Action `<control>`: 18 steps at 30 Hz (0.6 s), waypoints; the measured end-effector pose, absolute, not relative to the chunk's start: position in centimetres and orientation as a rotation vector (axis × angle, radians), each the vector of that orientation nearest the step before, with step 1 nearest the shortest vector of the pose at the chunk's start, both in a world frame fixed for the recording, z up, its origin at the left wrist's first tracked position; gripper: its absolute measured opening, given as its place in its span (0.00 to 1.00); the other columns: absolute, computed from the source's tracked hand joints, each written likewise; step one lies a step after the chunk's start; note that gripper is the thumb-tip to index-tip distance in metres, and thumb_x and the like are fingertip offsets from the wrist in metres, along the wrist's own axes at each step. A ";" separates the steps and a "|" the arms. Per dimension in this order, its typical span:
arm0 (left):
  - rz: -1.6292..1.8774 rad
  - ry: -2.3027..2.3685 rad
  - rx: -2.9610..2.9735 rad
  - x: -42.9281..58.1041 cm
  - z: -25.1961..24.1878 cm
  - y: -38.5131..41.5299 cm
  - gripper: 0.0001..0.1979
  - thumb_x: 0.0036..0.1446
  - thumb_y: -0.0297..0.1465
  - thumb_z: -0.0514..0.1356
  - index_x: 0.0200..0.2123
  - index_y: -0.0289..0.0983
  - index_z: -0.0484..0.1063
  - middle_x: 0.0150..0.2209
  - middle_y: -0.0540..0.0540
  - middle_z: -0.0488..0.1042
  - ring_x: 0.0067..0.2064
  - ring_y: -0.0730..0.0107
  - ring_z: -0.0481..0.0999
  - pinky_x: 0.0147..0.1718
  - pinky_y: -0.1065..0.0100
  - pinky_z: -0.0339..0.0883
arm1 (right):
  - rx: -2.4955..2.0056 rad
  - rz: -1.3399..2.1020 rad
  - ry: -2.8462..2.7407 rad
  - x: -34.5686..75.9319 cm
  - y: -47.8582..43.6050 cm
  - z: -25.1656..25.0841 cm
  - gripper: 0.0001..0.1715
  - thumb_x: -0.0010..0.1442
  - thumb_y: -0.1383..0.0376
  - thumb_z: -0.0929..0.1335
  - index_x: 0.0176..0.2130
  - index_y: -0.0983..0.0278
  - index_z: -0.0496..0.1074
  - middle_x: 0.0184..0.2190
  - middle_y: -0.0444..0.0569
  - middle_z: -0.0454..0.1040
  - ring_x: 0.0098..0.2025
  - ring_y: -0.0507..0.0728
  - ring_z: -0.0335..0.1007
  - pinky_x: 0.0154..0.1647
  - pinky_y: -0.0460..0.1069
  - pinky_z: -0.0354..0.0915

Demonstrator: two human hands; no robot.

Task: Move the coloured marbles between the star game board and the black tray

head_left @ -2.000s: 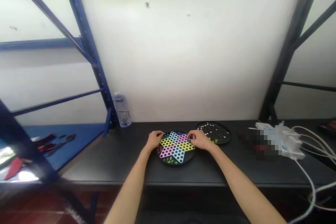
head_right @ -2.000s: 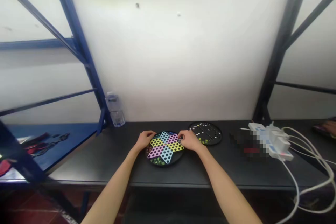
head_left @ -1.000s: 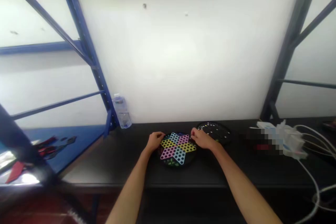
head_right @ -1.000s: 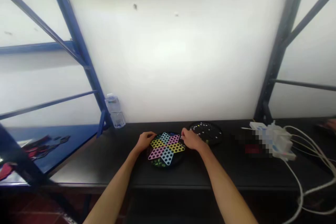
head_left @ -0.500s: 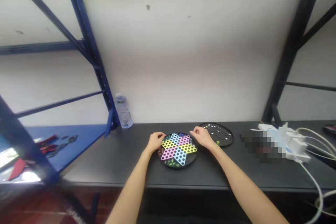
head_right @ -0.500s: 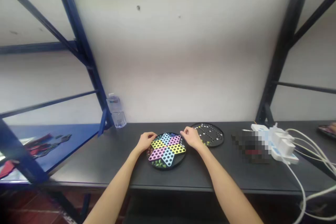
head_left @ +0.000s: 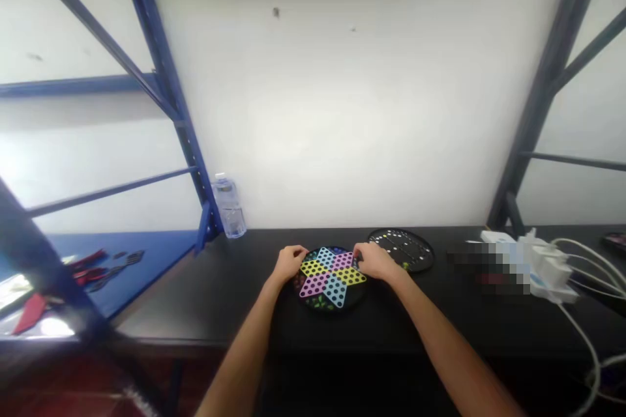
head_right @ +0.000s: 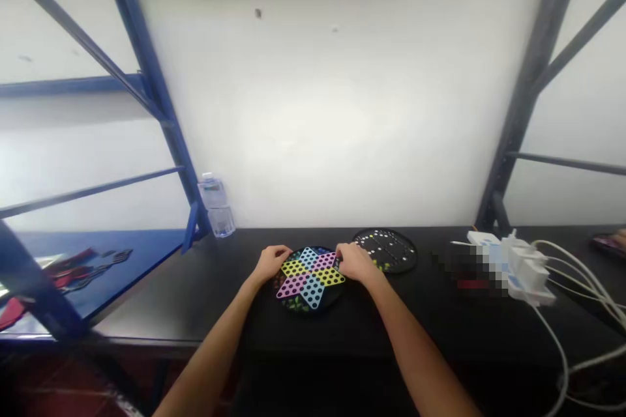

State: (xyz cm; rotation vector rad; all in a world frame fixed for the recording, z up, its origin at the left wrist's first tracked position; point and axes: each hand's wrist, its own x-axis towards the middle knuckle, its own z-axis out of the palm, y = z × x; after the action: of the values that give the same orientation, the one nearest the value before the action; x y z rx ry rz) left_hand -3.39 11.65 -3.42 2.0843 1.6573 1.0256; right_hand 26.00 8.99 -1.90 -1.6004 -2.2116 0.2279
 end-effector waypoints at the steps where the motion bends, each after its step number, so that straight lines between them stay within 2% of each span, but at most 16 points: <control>1: 1.023 1.657 2.089 -3.4 -3.4 11.7 0.13 0.54 0.35 0.55 0.33 0.37 0.79 0.33 0.47 0.80 0.37 0.65 0.76 0.38 0.70 0.66 | -1.601 0.218 -2.220 26.0 8.9 -1.9 0.12 0.52 0.68 0.67 0.39 0.59 0.73 0.37 0.50 0.74 0.39 0.58 0.68 0.34 0.48 0.55; 5: 1.024 1.644 2.111 -3.4 -3.4 11.8 0.14 0.54 0.35 0.55 0.33 0.38 0.79 0.34 0.47 0.80 0.37 0.65 0.76 0.39 0.70 0.66 | -1.559 0.224 -2.237 26.0 8.8 -2.1 0.10 0.56 0.63 0.65 0.38 0.61 0.72 0.34 0.51 0.73 0.35 0.57 0.67 0.32 0.48 0.54; 10: 1.007 1.660 2.095 -3.4 -3.4 11.8 0.14 0.54 0.35 0.55 0.34 0.37 0.79 0.33 0.47 0.80 0.36 0.66 0.76 0.38 0.70 0.66 | -1.443 0.427 -1.979 26.1 9.6 -2.4 0.07 0.53 0.62 0.64 0.31 0.63 0.70 0.28 0.48 0.71 0.31 0.53 0.64 0.31 0.47 0.54; 12: 1.013 1.648 2.110 -3.4 -3.3 11.7 0.14 0.54 0.35 0.55 0.34 0.38 0.79 0.34 0.47 0.80 0.37 0.66 0.76 0.39 0.70 0.66 | -1.336 0.672 -1.766 26.2 10.0 -2.4 0.09 0.53 0.62 0.62 0.27 0.64 0.67 0.22 0.45 0.67 0.25 0.51 0.60 0.27 0.45 0.53; 14: 1.022 1.644 2.113 -3.4 -3.3 11.7 0.14 0.54 0.35 0.55 0.34 0.38 0.79 0.34 0.47 0.80 0.37 0.65 0.77 0.39 0.70 0.66 | -1.205 1.040 -1.529 26.3 10.4 -2.4 0.13 0.55 0.59 0.60 0.26 0.63 0.64 0.16 0.41 0.59 0.18 0.49 0.51 0.20 0.44 0.48; 16: 1.021 1.645 2.106 -3.4 -3.3 11.7 0.13 0.54 0.35 0.55 0.33 0.38 0.79 0.34 0.47 0.80 0.37 0.65 0.77 0.38 0.70 0.66 | -1.057 1.386 -1.313 26.5 10.6 -2.4 0.18 0.57 0.53 0.57 0.27 0.62 0.62 0.14 0.38 0.53 0.15 0.48 0.42 0.16 0.44 0.41; 18: 1.025 1.644 2.099 -3.4 -3.4 11.7 0.13 0.54 0.35 0.55 0.33 0.38 0.79 0.33 0.47 0.80 0.37 0.66 0.77 0.38 0.70 0.66 | -0.959 1.549 -1.171 26.5 10.6 -2.5 0.21 0.57 0.49 0.58 0.27 0.62 0.61 0.15 0.37 0.54 0.14 0.47 0.39 0.14 0.43 0.38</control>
State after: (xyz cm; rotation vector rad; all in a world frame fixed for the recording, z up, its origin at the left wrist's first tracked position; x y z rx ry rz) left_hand -3.40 11.74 -3.36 2.0989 1.6443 1.0246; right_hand 26.46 10.65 -2.46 -0.9588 -1.1707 1.5487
